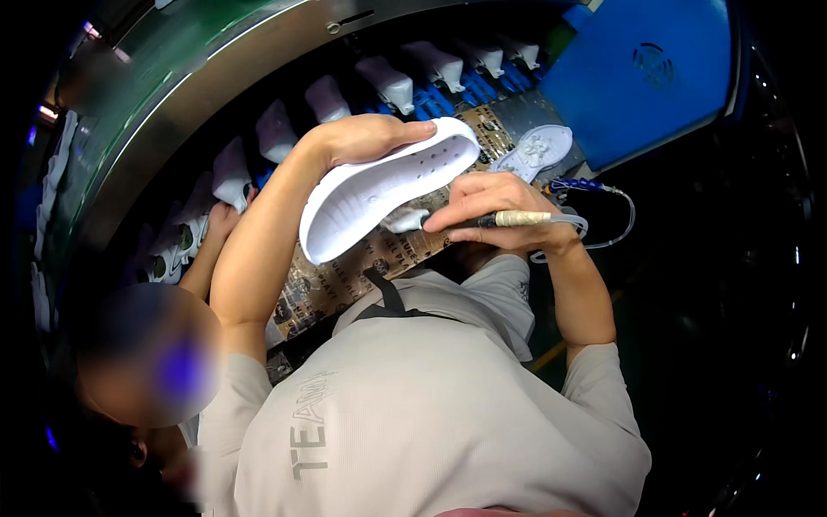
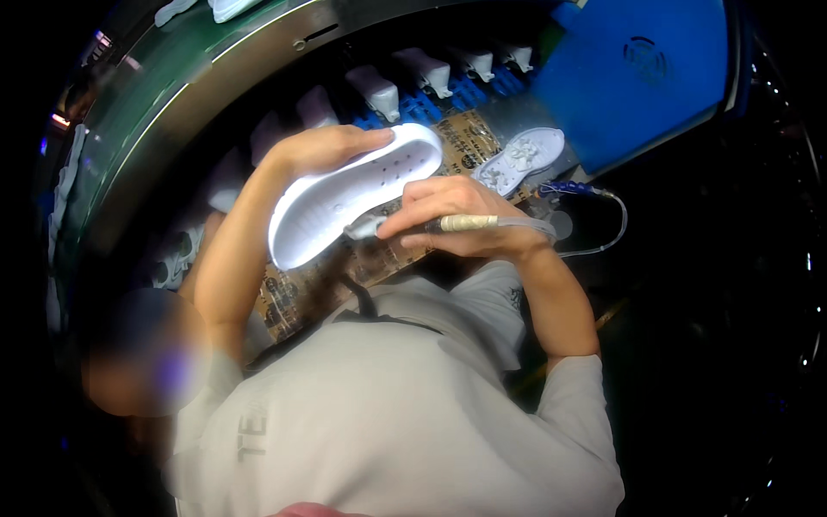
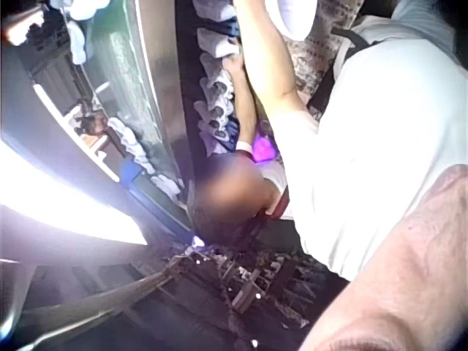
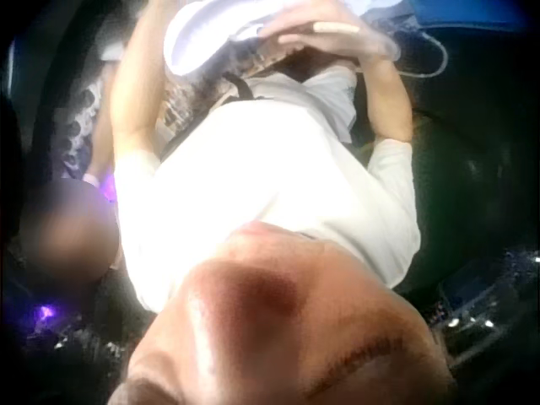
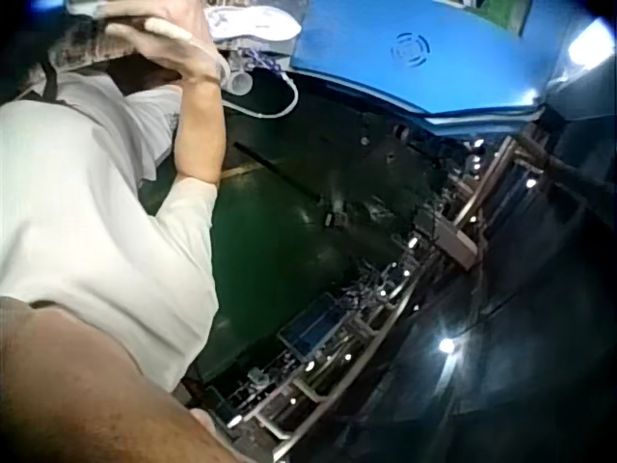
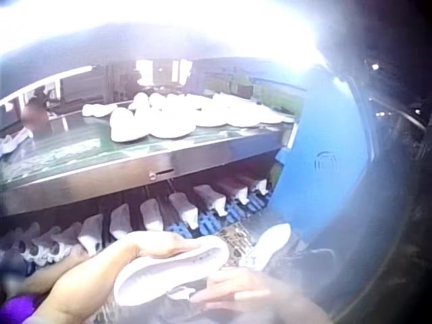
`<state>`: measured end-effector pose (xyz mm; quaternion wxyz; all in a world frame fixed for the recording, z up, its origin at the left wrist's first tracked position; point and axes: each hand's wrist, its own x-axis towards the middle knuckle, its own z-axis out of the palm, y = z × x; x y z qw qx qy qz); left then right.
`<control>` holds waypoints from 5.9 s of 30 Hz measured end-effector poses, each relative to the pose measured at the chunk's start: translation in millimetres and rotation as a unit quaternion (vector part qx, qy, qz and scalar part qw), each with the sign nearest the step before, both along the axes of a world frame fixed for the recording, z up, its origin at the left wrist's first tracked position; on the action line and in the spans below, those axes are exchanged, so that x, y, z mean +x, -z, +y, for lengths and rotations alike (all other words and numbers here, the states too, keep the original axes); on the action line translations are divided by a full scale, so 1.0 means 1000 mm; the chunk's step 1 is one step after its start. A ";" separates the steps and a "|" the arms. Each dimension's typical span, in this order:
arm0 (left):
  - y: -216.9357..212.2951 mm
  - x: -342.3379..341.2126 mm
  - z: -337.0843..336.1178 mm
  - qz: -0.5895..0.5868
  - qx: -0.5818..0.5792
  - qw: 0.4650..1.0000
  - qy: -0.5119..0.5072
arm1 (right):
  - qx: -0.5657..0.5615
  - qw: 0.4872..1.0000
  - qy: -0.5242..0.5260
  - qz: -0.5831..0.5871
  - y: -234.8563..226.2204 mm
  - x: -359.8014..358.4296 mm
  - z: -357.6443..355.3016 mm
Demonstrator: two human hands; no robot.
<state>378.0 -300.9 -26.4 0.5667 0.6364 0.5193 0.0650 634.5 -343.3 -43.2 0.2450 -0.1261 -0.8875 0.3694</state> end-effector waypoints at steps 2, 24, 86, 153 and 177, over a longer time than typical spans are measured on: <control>0.003 -0.009 -0.002 -0.022 -0.004 1.000 -0.001 | 0.041 0.997 0.068 0.002 -0.003 -0.006 0.000; -0.020 -0.075 -0.027 -0.176 0.136 0.963 -0.155 | -0.026 0.994 0.066 0.077 -0.027 0.020 0.014; 0.106 -0.029 -0.119 -0.574 0.013 0.683 -0.451 | -0.371 0.780 0.382 0.329 0.143 0.004 -0.017; 0.005 -0.031 -0.007 -0.003 0.067 0.998 -0.020 | -0.040 0.999 0.003 0.034 0.005 -0.042 -0.024; 0.016 -0.068 -0.033 -0.058 0.000 0.995 -0.078 | 0.158 0.982 0.107 0.011 -0.006 -0.014 0.000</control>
